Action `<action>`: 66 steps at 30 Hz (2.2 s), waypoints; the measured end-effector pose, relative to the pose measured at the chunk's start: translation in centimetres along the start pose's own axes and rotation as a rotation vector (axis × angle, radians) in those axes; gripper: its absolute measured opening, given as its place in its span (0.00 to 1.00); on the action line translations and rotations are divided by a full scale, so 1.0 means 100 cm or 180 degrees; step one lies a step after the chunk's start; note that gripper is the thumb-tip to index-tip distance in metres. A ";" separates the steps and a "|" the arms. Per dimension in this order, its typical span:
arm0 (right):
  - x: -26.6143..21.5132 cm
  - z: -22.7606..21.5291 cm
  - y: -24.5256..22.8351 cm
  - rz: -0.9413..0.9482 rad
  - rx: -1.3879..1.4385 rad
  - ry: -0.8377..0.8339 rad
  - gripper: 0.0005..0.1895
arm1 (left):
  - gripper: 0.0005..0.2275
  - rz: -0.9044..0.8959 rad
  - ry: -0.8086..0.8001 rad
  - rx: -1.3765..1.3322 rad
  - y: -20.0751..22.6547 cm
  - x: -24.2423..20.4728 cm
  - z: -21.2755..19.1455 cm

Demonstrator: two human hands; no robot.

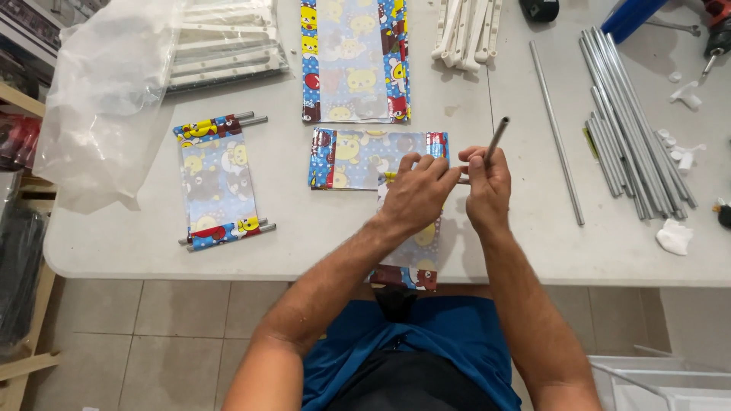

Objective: Assembling a shelving unit by inserting metal support rods into the sleeves of fabric shelf panels.

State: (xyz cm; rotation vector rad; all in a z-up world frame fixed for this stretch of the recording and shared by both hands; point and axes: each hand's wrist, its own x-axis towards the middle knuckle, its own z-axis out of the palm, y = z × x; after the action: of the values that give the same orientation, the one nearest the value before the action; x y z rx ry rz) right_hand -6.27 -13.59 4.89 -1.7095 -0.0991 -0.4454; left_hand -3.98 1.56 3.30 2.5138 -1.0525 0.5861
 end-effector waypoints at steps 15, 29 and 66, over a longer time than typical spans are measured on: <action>0.008 -0.015 0.002 -0.0165 0.0159 0.0642 0.08 | 0.09 -0.0542 -0.0146 -0.0105 -0.077 0.013 0.028; -0.111 -0.084 -0.001 0.1050 -0.1273 -0.0976 0.11 | 0.18 -0.0407 -0.0447 -0.0881 0.010 -0.121 -0.013; -0.157 -0.086 -0.045 0.1394 -0.2040 -0.2165 0.13 | 0.03 -0.0157 0.0237 -0.1362 0.039 -0.143 -0.046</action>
State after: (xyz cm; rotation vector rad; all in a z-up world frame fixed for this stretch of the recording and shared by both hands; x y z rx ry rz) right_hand -24.16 -18.12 4.69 -2.3762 -0.0714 0.5005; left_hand -17.07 9.51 0.76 2.1219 -0.9670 0.3873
